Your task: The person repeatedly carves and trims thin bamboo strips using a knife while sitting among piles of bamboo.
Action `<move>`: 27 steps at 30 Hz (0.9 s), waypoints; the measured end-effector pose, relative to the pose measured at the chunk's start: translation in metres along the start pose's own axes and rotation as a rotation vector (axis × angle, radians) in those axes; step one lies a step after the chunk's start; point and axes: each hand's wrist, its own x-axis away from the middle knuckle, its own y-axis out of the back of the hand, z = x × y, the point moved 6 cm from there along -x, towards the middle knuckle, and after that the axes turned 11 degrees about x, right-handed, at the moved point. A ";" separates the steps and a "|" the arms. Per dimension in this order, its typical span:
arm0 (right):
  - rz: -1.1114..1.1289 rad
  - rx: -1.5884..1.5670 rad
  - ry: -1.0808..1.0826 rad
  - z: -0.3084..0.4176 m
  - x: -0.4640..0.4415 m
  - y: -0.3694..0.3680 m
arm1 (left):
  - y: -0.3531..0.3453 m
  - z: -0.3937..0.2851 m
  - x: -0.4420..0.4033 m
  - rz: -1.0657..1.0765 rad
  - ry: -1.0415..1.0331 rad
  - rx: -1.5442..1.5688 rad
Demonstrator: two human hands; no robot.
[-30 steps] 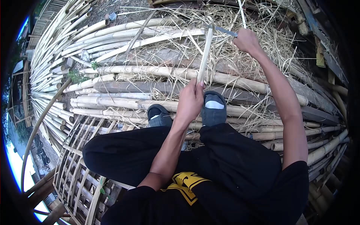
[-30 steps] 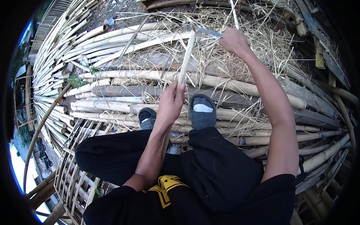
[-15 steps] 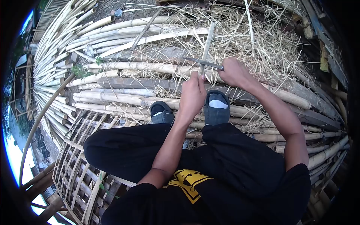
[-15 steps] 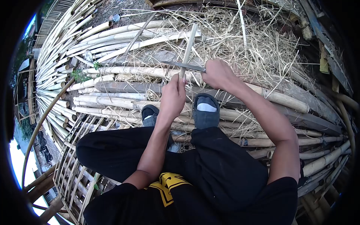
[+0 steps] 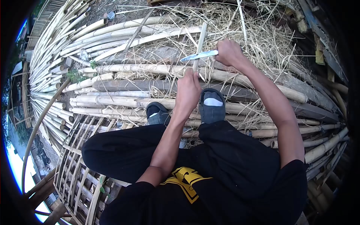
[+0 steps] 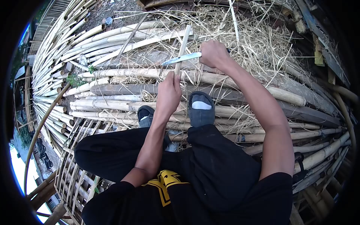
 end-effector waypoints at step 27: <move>0.082 -0.275 0.045 0.034 0.045 -0.001 | -0.008 0.014 0.019 0.282 0.454 0.909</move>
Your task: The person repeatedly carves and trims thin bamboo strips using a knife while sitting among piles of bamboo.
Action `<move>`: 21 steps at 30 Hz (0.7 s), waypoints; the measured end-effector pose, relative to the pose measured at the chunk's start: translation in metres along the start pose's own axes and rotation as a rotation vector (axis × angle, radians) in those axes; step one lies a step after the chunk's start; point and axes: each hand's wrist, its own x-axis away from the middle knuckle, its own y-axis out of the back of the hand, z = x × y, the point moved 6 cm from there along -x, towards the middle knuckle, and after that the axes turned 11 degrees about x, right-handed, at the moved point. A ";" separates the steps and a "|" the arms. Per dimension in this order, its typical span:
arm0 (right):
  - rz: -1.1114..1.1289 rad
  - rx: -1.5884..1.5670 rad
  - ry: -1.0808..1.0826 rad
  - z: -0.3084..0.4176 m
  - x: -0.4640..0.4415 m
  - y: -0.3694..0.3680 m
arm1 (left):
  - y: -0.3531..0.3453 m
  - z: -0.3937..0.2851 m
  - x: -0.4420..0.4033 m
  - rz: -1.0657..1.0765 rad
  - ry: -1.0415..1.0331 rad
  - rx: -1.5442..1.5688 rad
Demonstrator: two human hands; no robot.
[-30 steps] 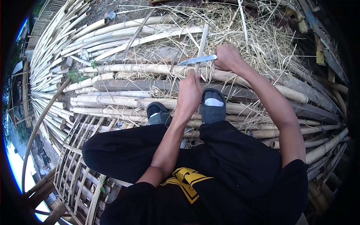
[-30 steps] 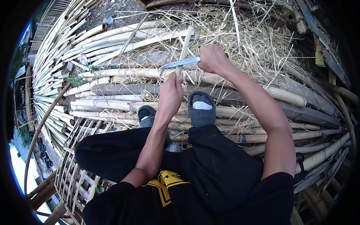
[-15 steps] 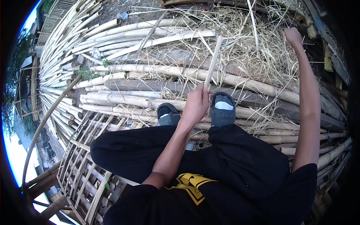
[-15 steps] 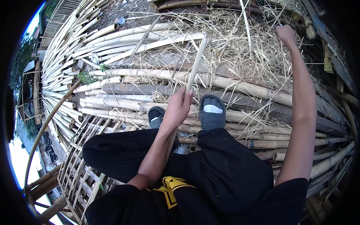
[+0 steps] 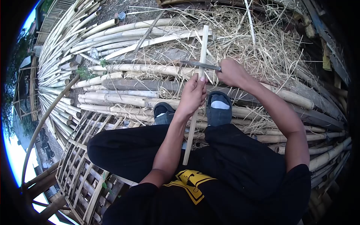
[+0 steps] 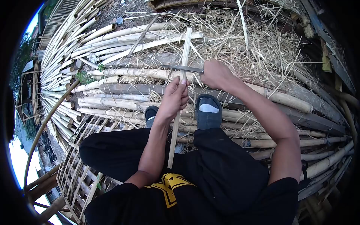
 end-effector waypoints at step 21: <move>-0.282 -0.437 -0.633 -0.231 -0.004 0.052 | 0.009 -0.008 0.009 0.127 0.026 0.306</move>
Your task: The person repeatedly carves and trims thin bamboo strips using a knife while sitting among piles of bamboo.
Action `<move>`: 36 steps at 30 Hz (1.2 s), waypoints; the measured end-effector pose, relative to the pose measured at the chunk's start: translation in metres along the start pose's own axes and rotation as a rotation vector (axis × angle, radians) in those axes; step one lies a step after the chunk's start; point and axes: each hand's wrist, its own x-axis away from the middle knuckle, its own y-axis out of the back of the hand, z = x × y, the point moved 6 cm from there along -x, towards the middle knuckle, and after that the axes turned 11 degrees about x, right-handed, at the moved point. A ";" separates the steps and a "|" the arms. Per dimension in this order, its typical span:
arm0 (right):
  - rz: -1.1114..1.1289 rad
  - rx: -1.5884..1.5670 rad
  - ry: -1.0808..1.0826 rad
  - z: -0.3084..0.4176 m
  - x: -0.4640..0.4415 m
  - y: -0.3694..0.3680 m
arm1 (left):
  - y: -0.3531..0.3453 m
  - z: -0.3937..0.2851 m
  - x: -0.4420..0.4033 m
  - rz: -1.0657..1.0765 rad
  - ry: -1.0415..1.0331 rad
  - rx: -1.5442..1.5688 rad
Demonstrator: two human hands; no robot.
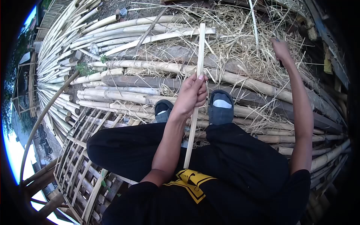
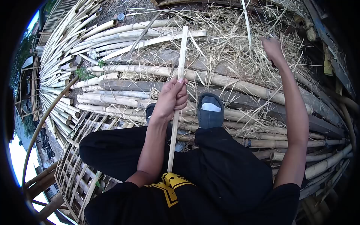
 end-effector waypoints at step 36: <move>0.323 0.529 0.484 0.145 0.156 -0.129 | 0.022 0.003 -0.011 -0.334 -0.298 -0.929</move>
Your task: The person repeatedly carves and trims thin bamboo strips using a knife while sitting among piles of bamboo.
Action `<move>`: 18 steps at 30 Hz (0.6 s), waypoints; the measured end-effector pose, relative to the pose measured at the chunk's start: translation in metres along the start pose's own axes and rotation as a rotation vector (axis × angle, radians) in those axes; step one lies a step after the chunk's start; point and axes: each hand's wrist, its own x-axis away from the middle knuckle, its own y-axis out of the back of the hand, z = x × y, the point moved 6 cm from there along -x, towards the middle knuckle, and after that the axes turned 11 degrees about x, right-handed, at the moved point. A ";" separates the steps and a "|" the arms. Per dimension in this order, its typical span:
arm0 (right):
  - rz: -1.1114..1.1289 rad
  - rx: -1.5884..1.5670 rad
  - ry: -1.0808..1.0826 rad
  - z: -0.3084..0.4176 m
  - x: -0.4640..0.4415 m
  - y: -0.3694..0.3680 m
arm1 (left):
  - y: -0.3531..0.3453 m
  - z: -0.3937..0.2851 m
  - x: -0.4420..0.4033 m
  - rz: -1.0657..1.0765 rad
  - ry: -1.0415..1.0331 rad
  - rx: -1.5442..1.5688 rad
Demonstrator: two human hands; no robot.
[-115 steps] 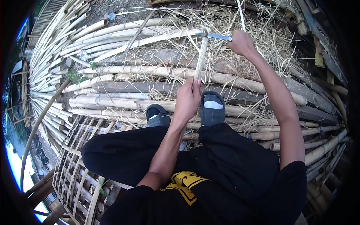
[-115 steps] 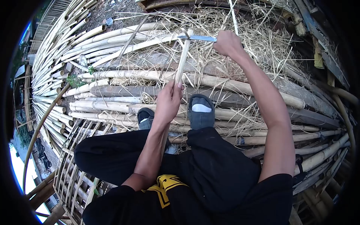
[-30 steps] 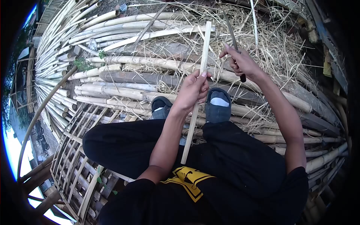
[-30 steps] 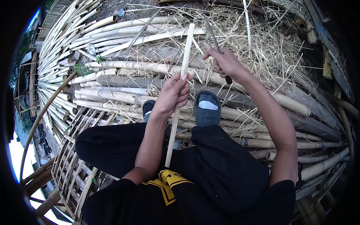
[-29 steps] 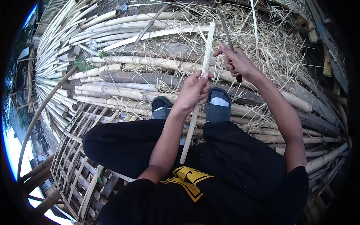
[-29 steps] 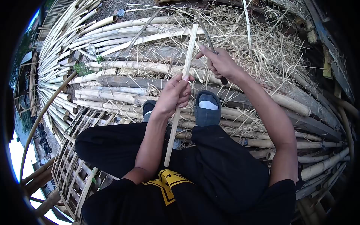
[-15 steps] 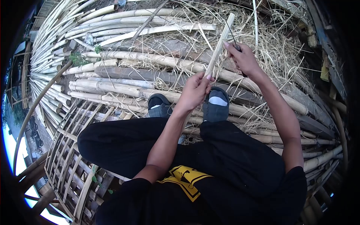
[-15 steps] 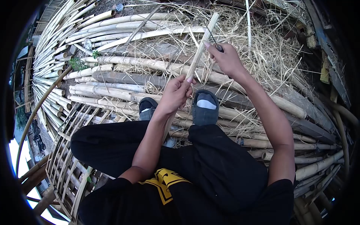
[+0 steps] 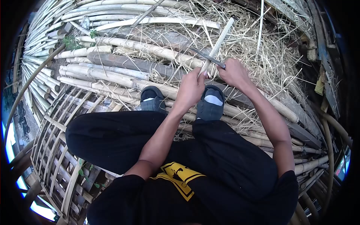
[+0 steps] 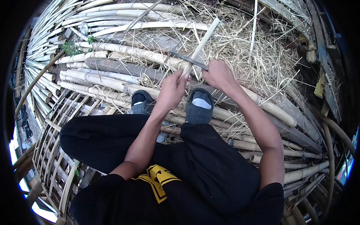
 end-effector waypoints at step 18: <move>-0.084 0.167 -0.005 -0.019 -0.057 -0.007 | 0.006 -0.004 -0.011 -0.132 -0.115 -0.112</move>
